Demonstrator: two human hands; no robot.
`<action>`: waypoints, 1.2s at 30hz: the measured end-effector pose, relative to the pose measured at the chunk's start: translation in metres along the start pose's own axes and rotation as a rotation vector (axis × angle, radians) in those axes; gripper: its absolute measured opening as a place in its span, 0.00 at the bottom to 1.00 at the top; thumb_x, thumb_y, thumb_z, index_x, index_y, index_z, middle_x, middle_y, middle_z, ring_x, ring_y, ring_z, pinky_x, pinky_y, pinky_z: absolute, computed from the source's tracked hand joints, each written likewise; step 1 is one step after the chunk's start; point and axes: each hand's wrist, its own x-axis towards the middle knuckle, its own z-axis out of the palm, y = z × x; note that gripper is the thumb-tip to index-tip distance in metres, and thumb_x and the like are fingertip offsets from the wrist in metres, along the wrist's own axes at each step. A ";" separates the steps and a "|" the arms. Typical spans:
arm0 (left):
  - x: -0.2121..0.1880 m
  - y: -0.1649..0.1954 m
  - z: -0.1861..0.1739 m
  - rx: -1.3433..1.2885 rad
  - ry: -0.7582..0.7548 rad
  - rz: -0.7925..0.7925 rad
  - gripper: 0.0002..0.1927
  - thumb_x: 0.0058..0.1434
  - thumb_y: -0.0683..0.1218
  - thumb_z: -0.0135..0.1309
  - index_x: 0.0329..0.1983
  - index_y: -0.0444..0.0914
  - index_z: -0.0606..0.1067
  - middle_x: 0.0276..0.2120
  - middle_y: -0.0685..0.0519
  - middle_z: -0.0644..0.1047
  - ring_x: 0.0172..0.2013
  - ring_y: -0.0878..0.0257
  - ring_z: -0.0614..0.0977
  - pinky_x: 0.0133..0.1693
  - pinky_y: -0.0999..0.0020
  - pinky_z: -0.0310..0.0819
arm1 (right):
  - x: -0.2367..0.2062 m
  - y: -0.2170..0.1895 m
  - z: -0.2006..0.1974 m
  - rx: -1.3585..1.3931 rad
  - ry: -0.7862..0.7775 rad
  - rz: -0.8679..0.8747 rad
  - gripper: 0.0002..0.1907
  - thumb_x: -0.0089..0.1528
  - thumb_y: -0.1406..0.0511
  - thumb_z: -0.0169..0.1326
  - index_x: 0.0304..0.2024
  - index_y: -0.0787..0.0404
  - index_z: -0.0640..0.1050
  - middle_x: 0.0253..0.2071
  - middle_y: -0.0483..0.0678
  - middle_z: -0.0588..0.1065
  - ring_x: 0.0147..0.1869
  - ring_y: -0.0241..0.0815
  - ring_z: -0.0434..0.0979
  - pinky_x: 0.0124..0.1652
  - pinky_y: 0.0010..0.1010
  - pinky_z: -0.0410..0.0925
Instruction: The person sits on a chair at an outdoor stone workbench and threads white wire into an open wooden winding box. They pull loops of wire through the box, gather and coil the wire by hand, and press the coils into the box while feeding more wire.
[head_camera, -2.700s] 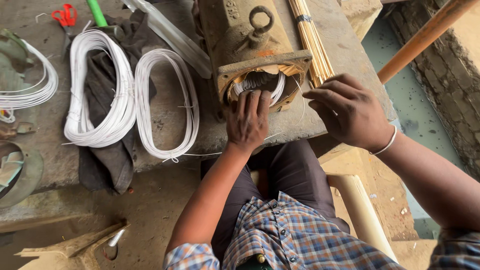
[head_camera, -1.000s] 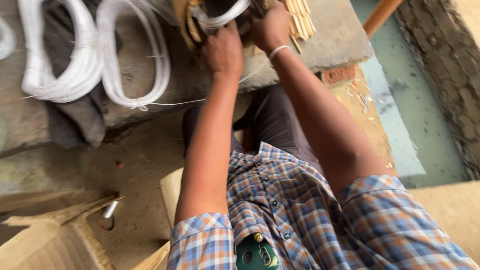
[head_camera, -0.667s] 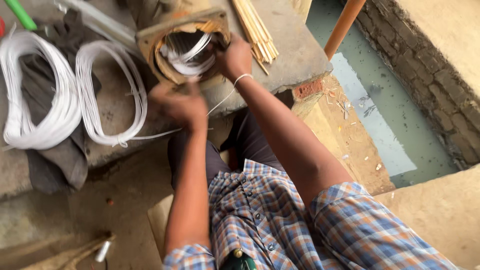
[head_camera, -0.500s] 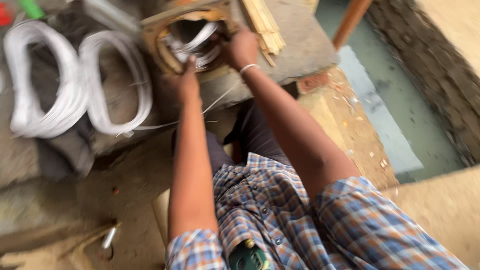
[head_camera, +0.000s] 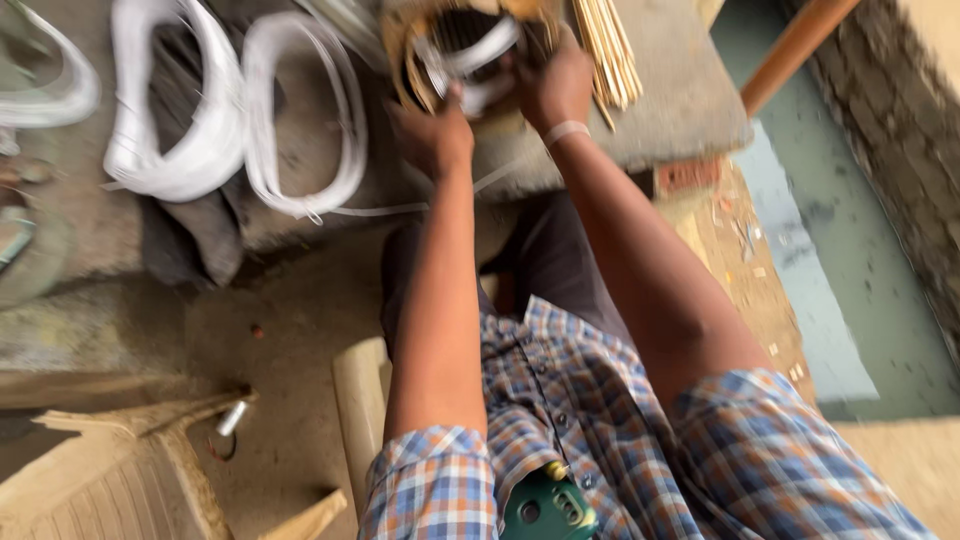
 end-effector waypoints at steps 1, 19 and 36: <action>-0.004 0.001 -0.006 0.047 0.025 0.048 0.55 0.45 0.56 0.77 0.66 0.28 0.59 0.59 0.31 0.70 0.57 0.35 0.73 0.53 0.49 0.65 | -0.004 0.001 -0.004 0.031 0.066 -0.095 0.35 0.52 0.59 0.74 0.55 0.70 0.73 0.46 0.61 0.78 0.51 0.59 0.80 0.50 0.43 0.71; -0.023 -0.013 -0.040 0.831 -0.180 1.443 0.26 0.67 0.49 0.45 0.62 0.28 0.73 0.59 0.38 0.75 0.65 0.47 0.71 0.71 0.52 0.56 | -0.002 0.000 -0.060 -0.851 -0.286 -1.405 0.23 0.67 0.63 0.52 0.63 0.65 0.77 0.64 0.53 0.77 0.71 0.47 0.74 0.75 0.41 0.58; -0.025 -0.011 0.004 0.857 -0.150 1.177 0.15 0.66 0.45 0.49 0.49 0.28 0.76 0.47 0.38 0.76 0.59 0.41 0.78 0.63 0.47 0.68 | -0.018 0.017 -0.046 -0.732 -0.256 -1.121 0.20 0.63 0.62 0.55 0.56 0.64 0.77 0.54 0.57 0.77 0.63 0.51 0.74 0.66 0.45 0.61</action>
